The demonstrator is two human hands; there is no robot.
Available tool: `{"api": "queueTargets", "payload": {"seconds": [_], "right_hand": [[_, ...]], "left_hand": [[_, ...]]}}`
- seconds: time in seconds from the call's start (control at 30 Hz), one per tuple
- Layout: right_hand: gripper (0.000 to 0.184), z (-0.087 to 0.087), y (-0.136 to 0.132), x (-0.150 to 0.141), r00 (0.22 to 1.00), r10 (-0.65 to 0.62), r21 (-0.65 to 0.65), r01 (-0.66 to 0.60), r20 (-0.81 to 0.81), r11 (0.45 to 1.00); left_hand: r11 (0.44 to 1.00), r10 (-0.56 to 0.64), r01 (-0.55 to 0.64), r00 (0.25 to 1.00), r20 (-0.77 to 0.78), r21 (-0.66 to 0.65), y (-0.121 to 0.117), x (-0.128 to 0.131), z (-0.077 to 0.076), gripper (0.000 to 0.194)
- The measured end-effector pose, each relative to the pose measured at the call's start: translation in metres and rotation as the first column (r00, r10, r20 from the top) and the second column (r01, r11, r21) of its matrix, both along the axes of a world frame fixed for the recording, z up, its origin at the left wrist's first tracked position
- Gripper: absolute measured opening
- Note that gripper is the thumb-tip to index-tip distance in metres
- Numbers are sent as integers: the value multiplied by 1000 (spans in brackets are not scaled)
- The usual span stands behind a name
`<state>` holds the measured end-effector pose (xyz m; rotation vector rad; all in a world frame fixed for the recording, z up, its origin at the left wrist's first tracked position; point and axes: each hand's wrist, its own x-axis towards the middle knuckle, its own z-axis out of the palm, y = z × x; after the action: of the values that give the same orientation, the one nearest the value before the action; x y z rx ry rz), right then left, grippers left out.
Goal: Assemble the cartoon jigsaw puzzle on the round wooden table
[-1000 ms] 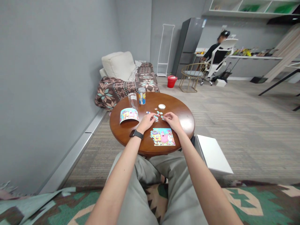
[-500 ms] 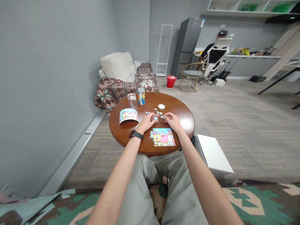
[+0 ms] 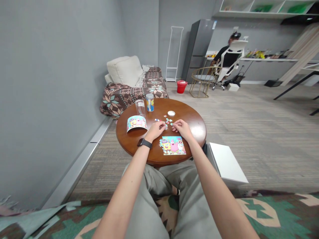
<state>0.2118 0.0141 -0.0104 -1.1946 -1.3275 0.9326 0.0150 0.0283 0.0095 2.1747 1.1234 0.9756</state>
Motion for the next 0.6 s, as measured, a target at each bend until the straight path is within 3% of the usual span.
{"api": "queueTargets", "payload": {"seconds": [0.4,0.6], "right_hand": [[42,-3,0,0,1000,3,0,-3,8,1000],[32,-1,-1,0,999,19,-7,-19,49,1000]], "left_hand": [[998,3,-1,1000,-22,68,0,0,-3,9],[999,41,-41,999,22,5,3,1,-6,17]]}}
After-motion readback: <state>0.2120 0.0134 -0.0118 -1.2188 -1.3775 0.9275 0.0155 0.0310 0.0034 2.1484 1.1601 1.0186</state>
